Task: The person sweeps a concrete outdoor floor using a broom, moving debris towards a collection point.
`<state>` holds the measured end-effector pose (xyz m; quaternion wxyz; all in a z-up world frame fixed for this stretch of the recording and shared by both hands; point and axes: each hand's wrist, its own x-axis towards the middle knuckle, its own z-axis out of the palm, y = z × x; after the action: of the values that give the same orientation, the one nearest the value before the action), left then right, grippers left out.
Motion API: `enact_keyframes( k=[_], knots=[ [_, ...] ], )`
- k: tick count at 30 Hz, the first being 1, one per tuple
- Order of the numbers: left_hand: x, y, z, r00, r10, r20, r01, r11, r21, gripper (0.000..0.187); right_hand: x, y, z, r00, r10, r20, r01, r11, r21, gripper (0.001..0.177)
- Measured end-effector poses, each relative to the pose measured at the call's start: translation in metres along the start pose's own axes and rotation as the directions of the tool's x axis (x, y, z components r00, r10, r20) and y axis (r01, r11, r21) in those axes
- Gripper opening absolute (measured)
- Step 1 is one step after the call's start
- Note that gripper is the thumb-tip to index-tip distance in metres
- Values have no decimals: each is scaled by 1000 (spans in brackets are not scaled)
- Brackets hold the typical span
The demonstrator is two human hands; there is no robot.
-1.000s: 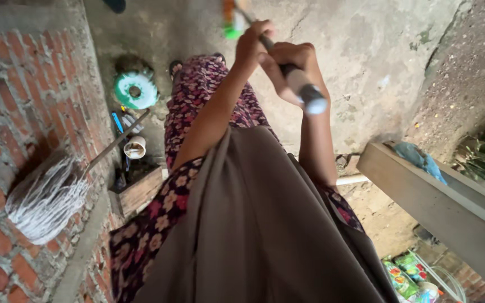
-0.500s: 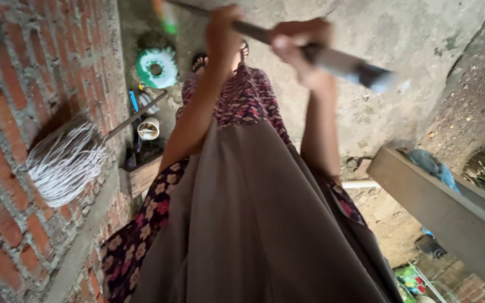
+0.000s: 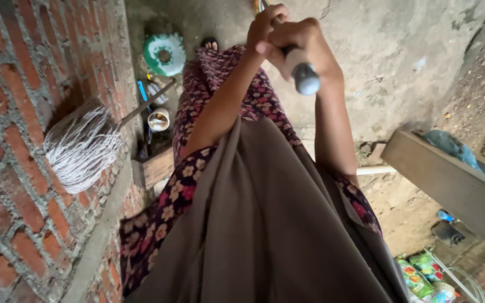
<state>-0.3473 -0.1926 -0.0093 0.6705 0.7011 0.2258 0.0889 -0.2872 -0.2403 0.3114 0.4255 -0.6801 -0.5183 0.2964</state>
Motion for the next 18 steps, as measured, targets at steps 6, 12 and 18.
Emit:
enact_keyframes(
  k=[6, 12, 18],
  knots=[
    [-10, 25, -33, 983, -15, -185, 91, 908, 408, 16, -24, -20, -31, 987, -106, -117, 120, 986, 116, 50],
    [-36, -77, -128, 814, 150, -561, 124, 899, 420, 15, 6, 51, 77, 973, -163, -164, 212, 914, 345, 26],
    [-56, -62, -12, 859, -176, -481, 271, 953, 134, 16, -54, 34, 29, 992, -123, -17, 124, 981, 146, 31]
  ],
)
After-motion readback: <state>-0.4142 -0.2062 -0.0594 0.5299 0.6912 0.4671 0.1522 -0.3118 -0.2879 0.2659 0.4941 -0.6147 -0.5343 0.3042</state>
